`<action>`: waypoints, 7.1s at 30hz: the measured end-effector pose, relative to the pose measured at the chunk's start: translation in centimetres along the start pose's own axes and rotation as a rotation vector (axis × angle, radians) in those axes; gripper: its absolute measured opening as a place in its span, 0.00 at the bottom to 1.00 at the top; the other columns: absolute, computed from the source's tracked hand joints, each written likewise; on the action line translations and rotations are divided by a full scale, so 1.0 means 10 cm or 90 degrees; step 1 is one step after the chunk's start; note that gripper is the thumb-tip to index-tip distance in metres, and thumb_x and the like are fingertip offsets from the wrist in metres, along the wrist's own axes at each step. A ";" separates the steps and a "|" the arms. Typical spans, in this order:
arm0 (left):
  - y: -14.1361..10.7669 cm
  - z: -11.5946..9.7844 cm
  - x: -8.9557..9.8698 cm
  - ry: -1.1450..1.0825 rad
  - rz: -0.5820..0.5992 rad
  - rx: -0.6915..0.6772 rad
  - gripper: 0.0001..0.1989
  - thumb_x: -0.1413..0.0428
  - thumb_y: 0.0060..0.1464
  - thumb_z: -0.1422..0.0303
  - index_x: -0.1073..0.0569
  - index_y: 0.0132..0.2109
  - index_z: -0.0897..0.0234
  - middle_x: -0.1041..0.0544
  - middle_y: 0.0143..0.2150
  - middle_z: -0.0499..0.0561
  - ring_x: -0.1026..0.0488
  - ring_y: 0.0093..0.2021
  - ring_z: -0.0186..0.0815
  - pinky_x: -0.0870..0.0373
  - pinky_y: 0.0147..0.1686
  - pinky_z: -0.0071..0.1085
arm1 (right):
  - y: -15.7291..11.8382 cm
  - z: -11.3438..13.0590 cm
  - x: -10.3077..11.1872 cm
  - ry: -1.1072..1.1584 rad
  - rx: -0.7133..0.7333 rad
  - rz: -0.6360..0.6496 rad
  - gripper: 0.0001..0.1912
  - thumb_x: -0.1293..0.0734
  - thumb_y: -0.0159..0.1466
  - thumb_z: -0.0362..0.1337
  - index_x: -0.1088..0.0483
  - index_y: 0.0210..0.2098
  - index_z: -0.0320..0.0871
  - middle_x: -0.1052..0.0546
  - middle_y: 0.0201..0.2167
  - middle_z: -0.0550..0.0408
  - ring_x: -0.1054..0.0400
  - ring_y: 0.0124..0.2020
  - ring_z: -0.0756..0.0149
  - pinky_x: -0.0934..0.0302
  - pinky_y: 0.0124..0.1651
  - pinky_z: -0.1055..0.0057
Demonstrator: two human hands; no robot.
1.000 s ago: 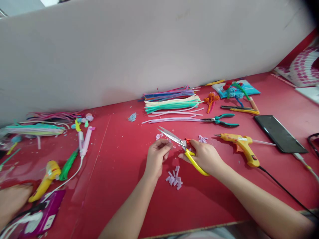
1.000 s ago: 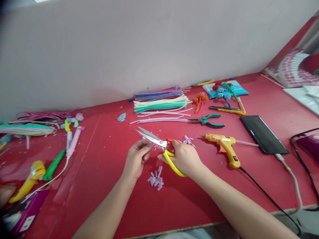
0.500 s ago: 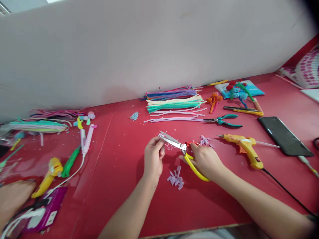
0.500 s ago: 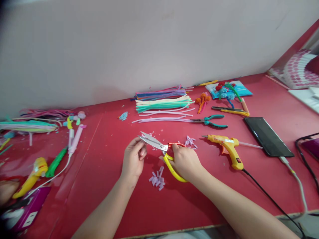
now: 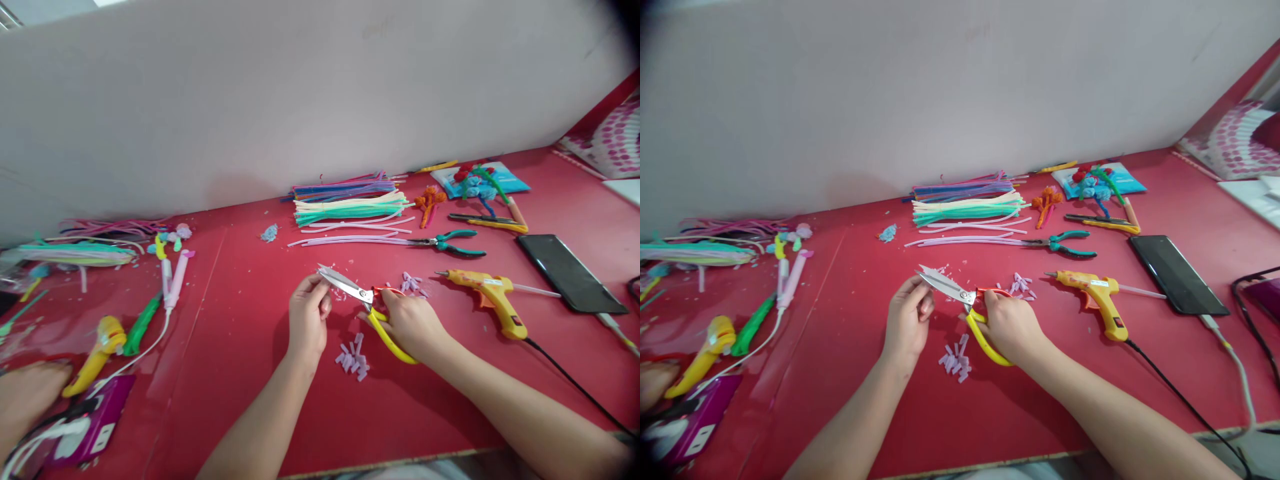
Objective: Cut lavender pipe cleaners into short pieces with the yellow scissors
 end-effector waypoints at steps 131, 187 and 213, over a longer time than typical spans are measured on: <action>-0.26 0.07 -0.47 0.569 0.294 -0.083 0.03 0.49 0.44 0.71 0.31 0.28 0.65 0.34 0.26 0.46 0.40 0.24 0.28 0.43 0.24 0.24 | 0.07 -0.04 0.06 0.528 -0.025 0.100 0.05 0.43 0.49 0.36 0.41 0.21 0.40 0.38 0.17 0.62 0.47 0.19 0.76 0.53 0.22 0.78; -0.07 -0.12 -0.12 0.111 0.041 -0.044 0.04 0.49 0.46 0.68 0.35 0.29 0.65 0.42 0.20 0.42 0.49 0.16 0.21 0.58 0.14 0.20 | 0.01 -0.07 0.02 -0.001 0.031 0.001 0.23 0.49 0.55 0.55 0.41 0.31 0.41 0.29 0.21 0.53 0.37 0.22 0.67 0.61 0.22 0.72; -0.07 -0.15 -0.12 0.126 0.025 -0.057 0.06 0.47 0.45 0.66 0.34 0.31 0.64 0.38 0.20 0.42 0.48 0.16 0.21 0.57 0.14 0.21 | 0.03 -0.11 0.06 -0.008 0.005 -0.010 0.21 0.48 0.55 0.54 0.39 0.26 0.42 0.31 0.17 0.54 0.39 0.18 0.69 0.62 0.21 0.73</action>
Point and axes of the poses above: each hand's wrist, its own y-axis towards the middle knuckle, its own x-axis out of the back of the hand, z = x × y, the point moved 7 cm from there along y, towards the middle knuckle
